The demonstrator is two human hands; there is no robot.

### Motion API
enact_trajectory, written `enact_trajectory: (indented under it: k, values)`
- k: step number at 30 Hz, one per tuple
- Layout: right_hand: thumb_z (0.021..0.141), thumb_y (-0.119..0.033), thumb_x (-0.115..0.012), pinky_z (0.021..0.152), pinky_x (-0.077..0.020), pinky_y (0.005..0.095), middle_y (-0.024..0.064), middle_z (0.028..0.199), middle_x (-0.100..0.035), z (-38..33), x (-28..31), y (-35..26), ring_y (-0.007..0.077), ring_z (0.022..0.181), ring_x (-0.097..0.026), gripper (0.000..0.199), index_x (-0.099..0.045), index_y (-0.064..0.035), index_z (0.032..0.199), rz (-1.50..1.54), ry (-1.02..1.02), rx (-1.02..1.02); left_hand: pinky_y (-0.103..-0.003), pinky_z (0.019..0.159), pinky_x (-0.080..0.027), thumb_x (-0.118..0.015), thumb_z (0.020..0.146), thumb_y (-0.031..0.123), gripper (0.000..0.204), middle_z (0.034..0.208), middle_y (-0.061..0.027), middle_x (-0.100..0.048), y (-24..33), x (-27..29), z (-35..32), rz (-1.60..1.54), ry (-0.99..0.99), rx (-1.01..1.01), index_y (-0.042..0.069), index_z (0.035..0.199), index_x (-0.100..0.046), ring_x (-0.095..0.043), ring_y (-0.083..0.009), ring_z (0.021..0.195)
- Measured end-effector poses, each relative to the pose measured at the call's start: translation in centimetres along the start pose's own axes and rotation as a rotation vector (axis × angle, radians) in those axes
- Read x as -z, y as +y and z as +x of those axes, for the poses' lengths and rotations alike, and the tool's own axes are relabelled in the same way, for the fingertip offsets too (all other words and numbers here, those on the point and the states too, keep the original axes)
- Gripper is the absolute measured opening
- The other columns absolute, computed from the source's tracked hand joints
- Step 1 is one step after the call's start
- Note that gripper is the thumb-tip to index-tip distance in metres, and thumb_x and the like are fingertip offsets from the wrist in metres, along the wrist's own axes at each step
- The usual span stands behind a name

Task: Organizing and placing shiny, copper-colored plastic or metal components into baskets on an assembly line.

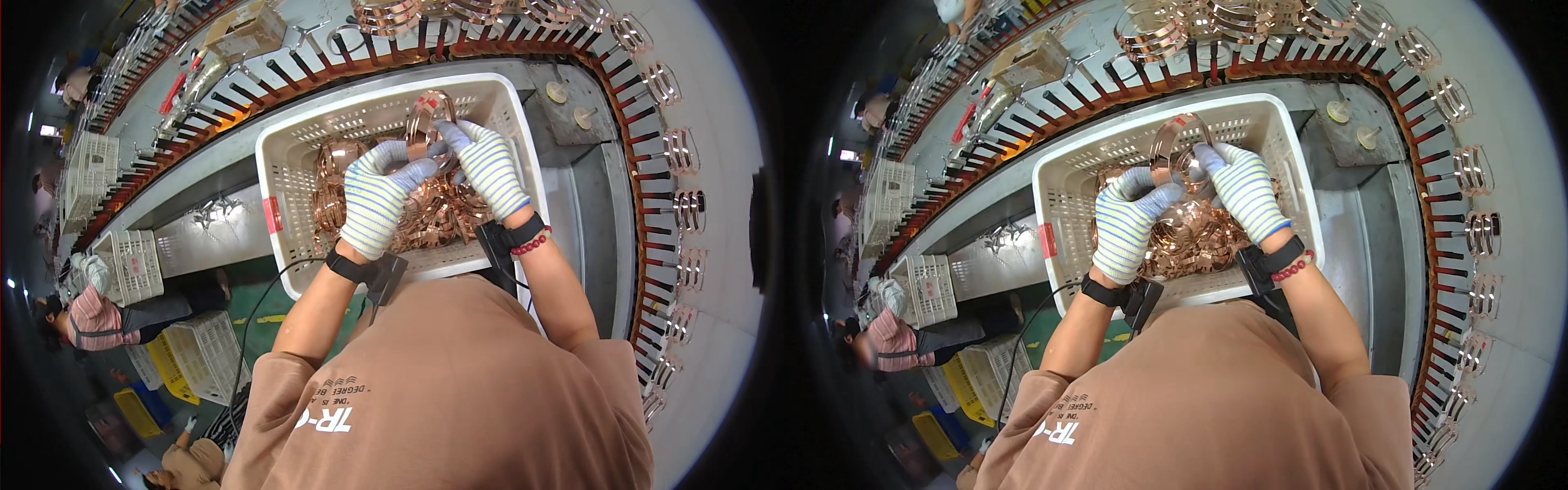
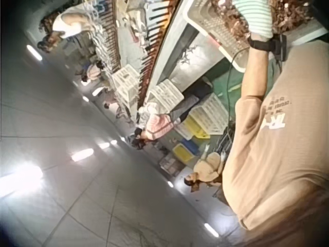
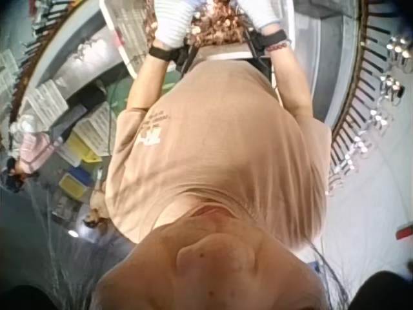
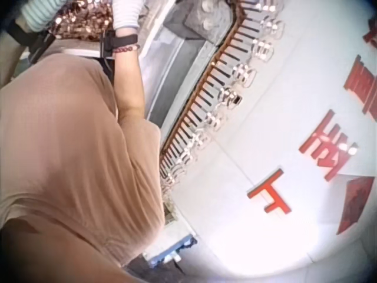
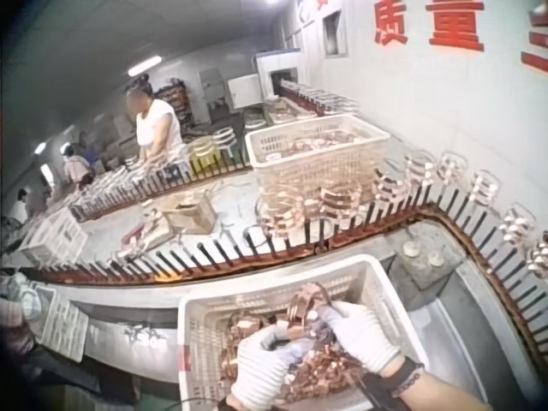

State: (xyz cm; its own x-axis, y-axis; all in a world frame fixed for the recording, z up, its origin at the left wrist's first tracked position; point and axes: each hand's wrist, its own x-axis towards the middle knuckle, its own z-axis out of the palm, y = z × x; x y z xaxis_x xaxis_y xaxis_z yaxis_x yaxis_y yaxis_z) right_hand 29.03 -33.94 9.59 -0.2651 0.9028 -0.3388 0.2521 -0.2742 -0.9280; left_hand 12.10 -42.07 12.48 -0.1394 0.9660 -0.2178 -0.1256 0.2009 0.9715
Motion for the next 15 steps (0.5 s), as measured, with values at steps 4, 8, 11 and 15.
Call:
enact_trajectory:
  k: [4, 8, 11, 15]
  values:
    - [0.101, -0.038, -0.058, 0.048, -0.0511, 0.0232, 0.0069, 0.087, -0.074, -1.5, -2.7, 0.1, 0.0107, 0.066, -0.067, 0.038, -0.07, -0.0042, 0.114, 0.201, 0.002, 0.056, -0.026, 0.077, -0.053, -0.081, 0.081, 0.009, 0.019, 0.092, -0.0036, -0.073, 0.2, 2.7, -1.3, -0.072, 0.025, -0.026, 0.004, 0.097, -0.072, -0.067, -0.0106, 0.083]
    - [0.103, -0.037, -0.057, 0.056, -0.0547, 0.0237, 0.009, 0.096, -0.074, -2.8, -5.6, -0.5, 0.014, 0.077, -0.071, 0.039, -0.067, -0.0054, 0.124, 0.362, -0.036, 0.103, -0.026, 0.076, -0.052, -0.083, 0.08, 0.01, 0.019, 0.089, -0.0017, -0.072, 0.8, 5.2, -2.6, -0.192, 0.003, -0.036, 0.006, 0.095, -0.072, -0.065, -0.0098, 0.08]
    - [0.103, -0.035, -0.056, 0.062, -0.0562, 0.0248, 0.0099, 0.099, -0.074, -3.1, -7.5, -1.0, 0.0145, 0.081, -0.072, 0.039, -0.065, -0.0042, 0.126, 0.373, -0.055, 0.122, -0.026, 0.078, -0.053, -0.082, 0.08, 0.008, 0.02, 0.091, -0.0032, -0.073, 1.0, 6.8, -3.0, -0.262, -0.03, -0.043, 0.006, 0.097, -0.072, -0.067, -0.0108, 0.083]
    - [0.103, -0.031, -0.058, 0.069, -0.0568, 0.0256, 0.0086, 0.098, -0.074, -3.3, -10.1, -1.2, 0.0145, 0.082, -0.071, 0.037, -0.065, -0.0018, 0.124, 0.455, -0.071, 0.117, -0.029, 0.084, -0.054, -0.081, 0.081, 0.008, 0.022, 0.098, -0.0067, -0.074, 0.9, 9.1, -3.3, -0.299, -0.098, -0.055, 0.004, 0.101, -0.07, -0.069, -0.0138, 0.091]
